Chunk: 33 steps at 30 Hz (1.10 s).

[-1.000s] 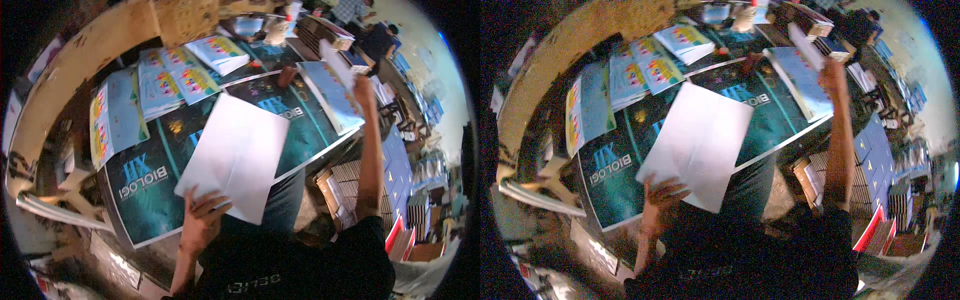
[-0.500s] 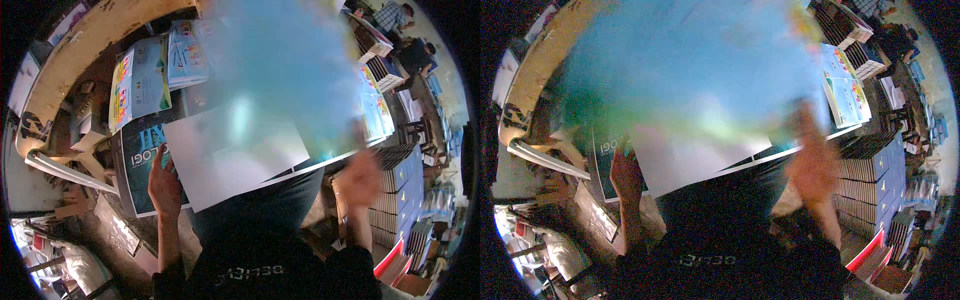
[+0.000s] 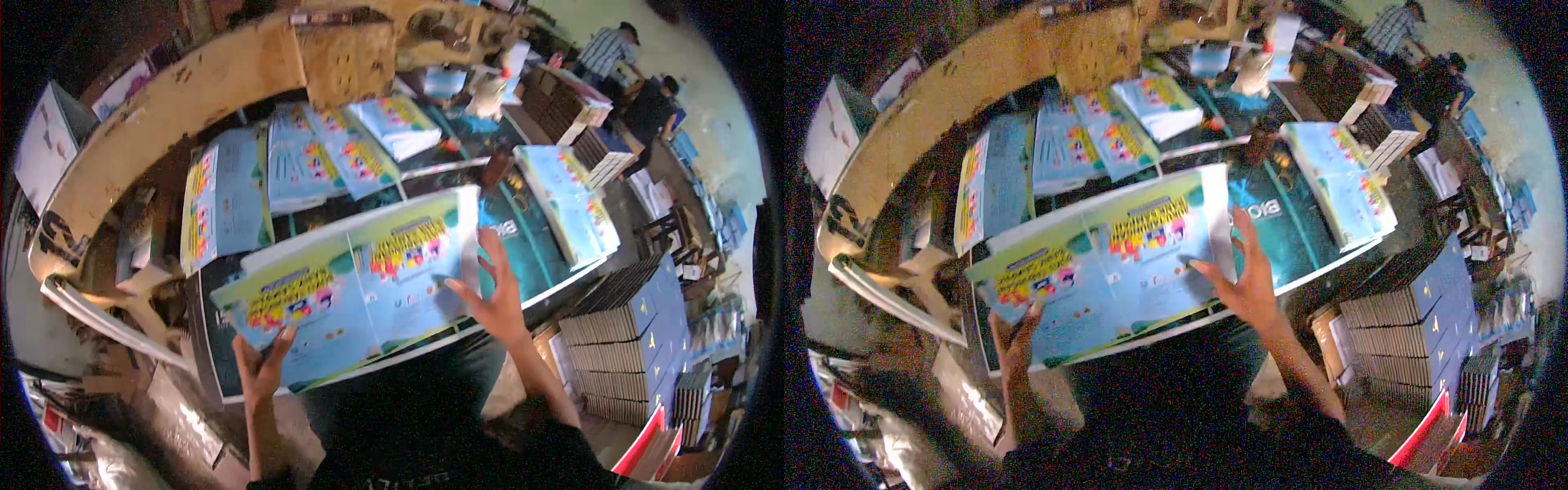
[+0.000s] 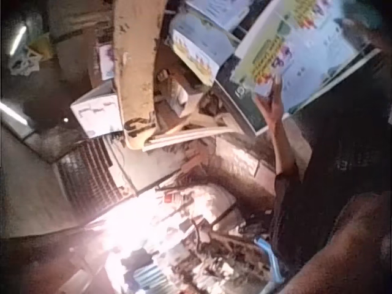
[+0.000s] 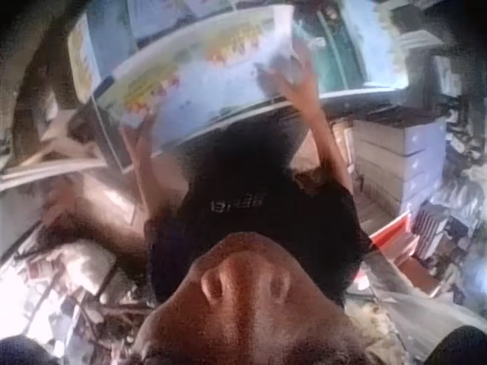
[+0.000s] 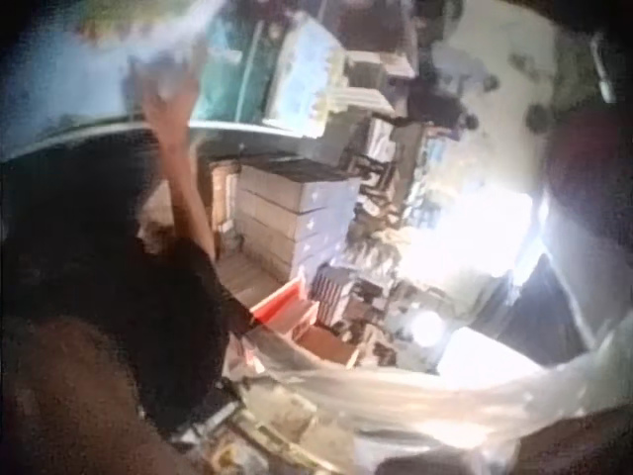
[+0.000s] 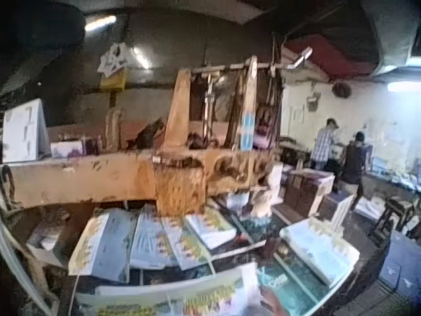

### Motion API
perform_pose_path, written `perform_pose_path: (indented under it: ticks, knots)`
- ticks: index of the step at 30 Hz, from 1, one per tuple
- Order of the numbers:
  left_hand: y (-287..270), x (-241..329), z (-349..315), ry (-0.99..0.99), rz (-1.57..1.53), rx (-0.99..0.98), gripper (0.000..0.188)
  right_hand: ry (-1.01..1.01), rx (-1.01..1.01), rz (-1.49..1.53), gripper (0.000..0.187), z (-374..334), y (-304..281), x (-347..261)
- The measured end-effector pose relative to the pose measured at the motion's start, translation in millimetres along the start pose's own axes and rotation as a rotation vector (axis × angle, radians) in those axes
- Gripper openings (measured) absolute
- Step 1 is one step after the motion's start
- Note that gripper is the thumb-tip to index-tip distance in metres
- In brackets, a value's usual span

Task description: The person folds printed paper sheets in half by hand and creases the folded edges using a wooden tool on a workbench.

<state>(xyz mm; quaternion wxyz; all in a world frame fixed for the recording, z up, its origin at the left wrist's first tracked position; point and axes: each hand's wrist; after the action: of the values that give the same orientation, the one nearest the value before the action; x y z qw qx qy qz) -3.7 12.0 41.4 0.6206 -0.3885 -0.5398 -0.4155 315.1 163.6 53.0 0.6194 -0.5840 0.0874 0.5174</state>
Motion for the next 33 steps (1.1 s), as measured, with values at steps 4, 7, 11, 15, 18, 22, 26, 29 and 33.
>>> perform_pose_path:
  ticks: [4,7,11,15,18,22,26,29,33]
  knots:
    - [-1.3,35.9,6.4,0.14,0.056,-0.02,0.037,0.044,0.027,0.707,0.03,-0.8,-33.1,10.6]
    - [-16.6,37.8,7.7,0.052,0.029,-0.118,0.037,-0.012,0.051,0.685,0.032,-10.6,-37.7,13.2]
    - [-26.7,17.3,10.6,0.106,0.18,-0.215,0.041,-0.031,-0.133,0.526,0.042,-23.2,-35.0,30.3]
    - [14.1,-0.3,5.8,0.312,0.066,0.046,0.038,-0.001,-0.094,0.487,0.041,-18.9,7.1,-0.1]
    - [1.1,-7.2,-3.1,0.24,0.133,0.048,0.035,0.071,-0.028,0.535,0.033,-25.2,13.1,-1.4]
    - [8.0,21.1,0.0,0.13,0.237,0.04,0.042,0.059,0.005,0.587,0.027,-23.4,-2.1,-22.1]
    - [5.4,8.6,12.0,-0.064,0.23,-0.047,0.062,0.358,-0.211,0.655,0.036,-8.4,6.3,-2.5]
    - [-6.7,32.3,23.8,-0.076,0.578,0.007,0.068,0.278,-0.378,0.23,0.053,-1.0,22.0,55.9]
    - [-38.0,61.9,16.6,0.002,0.351,0.007,0.066,0.594,-0.031,-0.504,0.072,19.2,-79.8,-32.1]
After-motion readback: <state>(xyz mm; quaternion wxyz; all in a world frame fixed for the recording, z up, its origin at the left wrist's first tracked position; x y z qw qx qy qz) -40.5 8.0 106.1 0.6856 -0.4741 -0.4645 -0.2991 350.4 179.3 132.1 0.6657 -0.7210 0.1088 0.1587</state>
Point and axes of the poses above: each hand's wrist, its own z-axis towards the middle knuckle, its own y-axis out of the palm, x = y × z, and after that the axes turned 13 degrees about -x, right-handed
